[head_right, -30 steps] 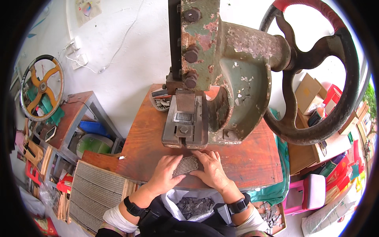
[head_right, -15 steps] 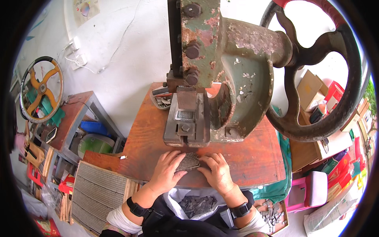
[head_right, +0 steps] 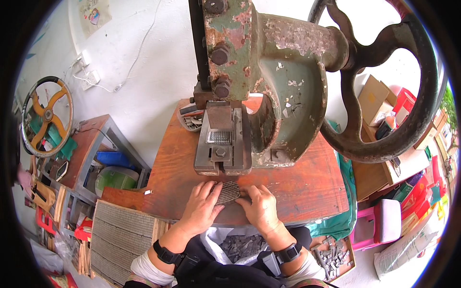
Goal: Operating a manual press to stamp small parts and organizing them into a mesh tray.
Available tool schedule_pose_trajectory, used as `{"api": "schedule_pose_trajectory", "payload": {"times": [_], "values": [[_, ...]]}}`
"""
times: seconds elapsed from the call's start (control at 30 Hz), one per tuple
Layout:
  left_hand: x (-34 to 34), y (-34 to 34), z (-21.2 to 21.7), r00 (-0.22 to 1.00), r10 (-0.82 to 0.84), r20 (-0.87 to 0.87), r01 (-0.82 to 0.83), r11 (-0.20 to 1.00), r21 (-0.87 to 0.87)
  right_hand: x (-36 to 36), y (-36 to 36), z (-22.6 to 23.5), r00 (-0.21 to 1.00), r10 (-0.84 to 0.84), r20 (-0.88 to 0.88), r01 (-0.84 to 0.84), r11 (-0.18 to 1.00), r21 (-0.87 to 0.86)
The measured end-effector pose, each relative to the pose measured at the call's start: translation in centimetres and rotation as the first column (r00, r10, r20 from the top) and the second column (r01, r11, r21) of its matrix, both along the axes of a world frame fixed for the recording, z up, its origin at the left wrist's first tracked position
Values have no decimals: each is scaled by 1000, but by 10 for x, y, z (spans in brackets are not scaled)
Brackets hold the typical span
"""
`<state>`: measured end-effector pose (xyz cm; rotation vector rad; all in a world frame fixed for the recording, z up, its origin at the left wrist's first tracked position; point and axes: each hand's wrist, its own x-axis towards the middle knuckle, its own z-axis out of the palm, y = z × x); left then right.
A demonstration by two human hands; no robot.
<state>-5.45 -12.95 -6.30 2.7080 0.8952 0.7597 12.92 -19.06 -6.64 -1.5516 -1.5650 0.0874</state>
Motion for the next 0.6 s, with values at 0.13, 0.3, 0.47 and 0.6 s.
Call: {"api": "schedule_pose_trajectory", "payload": {"times": [0.13,0.3,0.47,0.6], "values": [[0,0,0,1000,-5,-6,5,1000,9,-6,-5,0,991,-39,126,29,996,81],[0,1,0,1000,-11,-18,12,1000,19,-6,-4,1,997,-52,65,48,997,52],[0,1,-1,1000,-11,-22,11,1000,13,-1,0,1,998,-38,50,34,997,75],[-1,1,0,1000,-22,-13,22,1000,-3,-3,0,1,999,7,51,-10,998,57]]}}
